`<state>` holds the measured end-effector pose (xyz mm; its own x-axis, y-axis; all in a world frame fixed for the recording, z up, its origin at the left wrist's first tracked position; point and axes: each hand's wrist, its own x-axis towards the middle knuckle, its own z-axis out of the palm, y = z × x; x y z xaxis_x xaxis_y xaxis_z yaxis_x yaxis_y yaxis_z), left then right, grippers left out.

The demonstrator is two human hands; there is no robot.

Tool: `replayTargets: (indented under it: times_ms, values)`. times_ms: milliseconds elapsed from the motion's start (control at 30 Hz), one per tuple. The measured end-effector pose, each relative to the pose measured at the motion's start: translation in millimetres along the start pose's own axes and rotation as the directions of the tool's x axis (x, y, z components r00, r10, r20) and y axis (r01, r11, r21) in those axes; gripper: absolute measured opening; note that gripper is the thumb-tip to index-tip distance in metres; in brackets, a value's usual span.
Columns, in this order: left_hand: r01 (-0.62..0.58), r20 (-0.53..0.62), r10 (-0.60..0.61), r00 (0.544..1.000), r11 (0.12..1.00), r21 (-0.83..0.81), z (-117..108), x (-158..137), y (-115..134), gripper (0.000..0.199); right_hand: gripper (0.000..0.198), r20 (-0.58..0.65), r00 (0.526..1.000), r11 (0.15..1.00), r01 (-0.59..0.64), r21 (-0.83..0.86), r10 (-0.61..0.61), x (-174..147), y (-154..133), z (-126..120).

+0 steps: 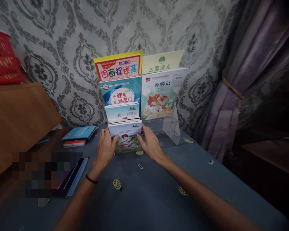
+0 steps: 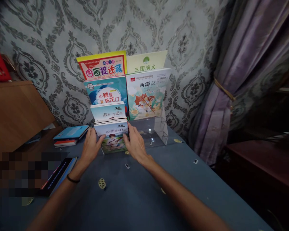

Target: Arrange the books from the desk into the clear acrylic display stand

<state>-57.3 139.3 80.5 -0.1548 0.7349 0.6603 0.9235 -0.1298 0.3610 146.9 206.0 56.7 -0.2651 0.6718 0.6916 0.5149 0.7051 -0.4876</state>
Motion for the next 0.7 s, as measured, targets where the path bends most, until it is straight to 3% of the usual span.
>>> replayTargets:
  times_ms: [167,400,700]
  values:
    - [0.032,0.015,-0.031,0.999,0.997,-0.075,-4,2,5,0.034,0.059,-0.003,0.999,0.999,-0.034,-0.039,0.034,0,-9,0]
    - [0.002,-0.021,-0.005,1.0,0.991,-0.137,-7,0,4,0.031,0.057,-0.144,0.989,1.0,-0.013,-0.002,0.013,-6,-20,4]
    - [-0.008,-0.024,0.004,1.0,0.986,-0.169,-8,5,1,0.022,0.049,-0.1,0.993,0.997,-0.061,0.042,0.065,-4,-10,6]
